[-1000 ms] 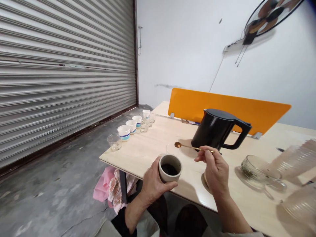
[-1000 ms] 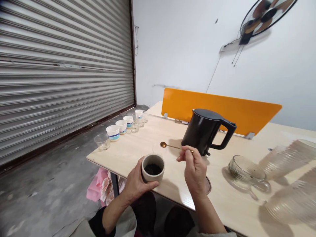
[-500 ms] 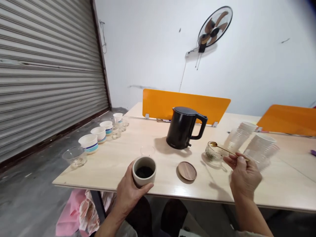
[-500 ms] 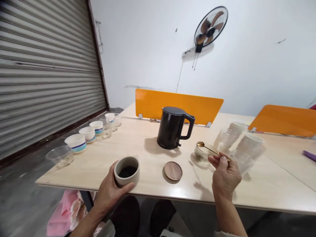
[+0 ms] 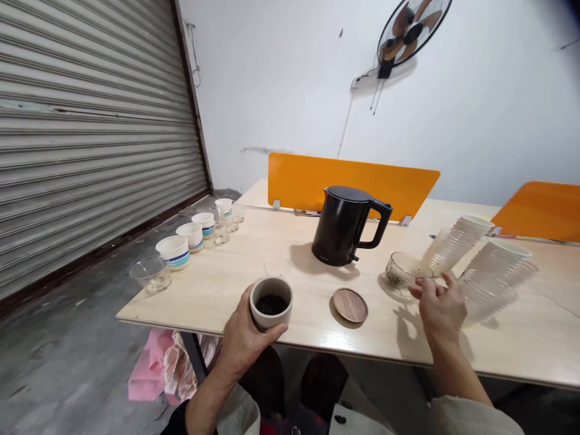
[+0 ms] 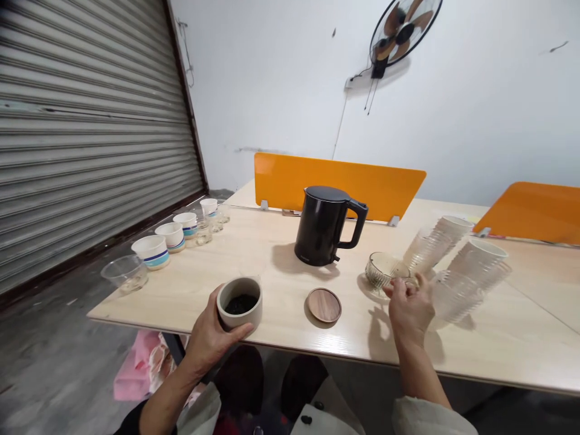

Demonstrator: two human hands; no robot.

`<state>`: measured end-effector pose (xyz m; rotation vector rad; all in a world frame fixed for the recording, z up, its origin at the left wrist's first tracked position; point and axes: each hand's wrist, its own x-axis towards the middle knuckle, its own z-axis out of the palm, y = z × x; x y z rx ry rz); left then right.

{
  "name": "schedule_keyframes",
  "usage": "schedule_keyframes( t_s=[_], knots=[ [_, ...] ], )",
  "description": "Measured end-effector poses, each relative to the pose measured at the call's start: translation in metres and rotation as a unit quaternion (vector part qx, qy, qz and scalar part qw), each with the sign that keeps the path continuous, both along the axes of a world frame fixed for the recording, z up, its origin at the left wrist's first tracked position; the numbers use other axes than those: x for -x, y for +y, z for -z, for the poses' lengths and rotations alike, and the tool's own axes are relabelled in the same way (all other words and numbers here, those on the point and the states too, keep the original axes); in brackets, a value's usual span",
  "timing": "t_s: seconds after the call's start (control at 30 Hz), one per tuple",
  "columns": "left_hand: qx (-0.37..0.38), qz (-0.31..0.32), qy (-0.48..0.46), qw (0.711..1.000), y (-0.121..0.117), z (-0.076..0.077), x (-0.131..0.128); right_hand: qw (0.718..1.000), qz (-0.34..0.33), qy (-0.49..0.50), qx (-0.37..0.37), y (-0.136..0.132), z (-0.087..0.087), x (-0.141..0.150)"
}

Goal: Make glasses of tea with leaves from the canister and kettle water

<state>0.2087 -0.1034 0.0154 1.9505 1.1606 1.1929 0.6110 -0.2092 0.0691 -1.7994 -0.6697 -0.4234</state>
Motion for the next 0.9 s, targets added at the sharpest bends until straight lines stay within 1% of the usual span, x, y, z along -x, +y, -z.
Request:
schedule_keyframes(
  t_s=[0.1,0.13,0.17,0.23,0.3,0.33,0.37,0.43,0.47,0.53,0.6,0.7,0.77,0.83,0.9],
  knots=[
    [-0.001,-0.003,-0.007,1.0,0.0,-0.001,0.0,1.0,0.02,0.009,-0.003,-0.014,0.005,0.027],
    [-0.001,-0.004,-0.01,1.0,0.0,-0.001,-0.001,1.0,0.015,0.003,0.007,-0.017,0.008,0.039],
    [-0.001,-0.004,-0.012,1.0,-0.001,-0.001,-0.001,1.0,-0.014,-0.004,0.028,-0.018,0.012,0.05],
    [-0.004,0.001,-0.018,1.0,-0.002,-0.001,-0.002,0.99,-0.111,-0.033,0.086,-0.013,0.022,0.07],
    [-0.011,0.009,-0.025,1.0,-0.003,0.0,-0.002,0.962,-0.205,-0.098,0.154,-0.003,0.032,0.085],
    [-0.015,0.013,-0.027,0.999,-0.004,0.0,-0.002,0.945,-0.232,-0.139,0.186,0.003,0.037,0.089],
    [-0.017,0.017,-0.028,0.999,-0.005,0.0,-0.002,0.928,-0.245,-0.177,0.216,0.009,0.041,0.093],
    [-0.018,0.024,-0.033,0.999,-0.007,-0.001,-0.002,0.902,-0.246,-0.23,0.27,0.018,0.049,0.096],
    [-0.017,0.028,-0.037,0.999,-0.008,-0.002,-0.002,0.894,-0.24,-0.244,0.287,0.022,0.053,0.097],
    [-0.014,0.035,-0.048,0.998,-0.011,-0.005,-0.003,0.889,-0.23,-0.256,0.302,0.026,0.058,0.096],
    [-0.009,0.04,-0.056,0.998,-0.015,-0.007,-0.006,0.894,-0.235,-0.247,0.292,0.028,0.06,0.096],
    [-0.002,0.056,-0.059,0.997,-0.022,-0.009,-0.013,0.914,-0.246,-0.194,0.256,0.027,0.056,0.099],
    [-0.001,0.068,-0.058,0.996,-0.025,-0.01,-0.018,0.925,-0.263,-0.155,0.226,0.024,0.044,0.108],
    [-0.002,0.074,-0.056,0.996,-0.027,-0.01,-0.021,0.922,-0.305,-0.138,0.196,0.021,0.027,0.123],
    [-0.004,0.076,-0.058,0.995,-0.028,-0.01,-0.023,0.903,-0.364,-0.145,0.176,0.018,0.007,0.144]
  ],
)
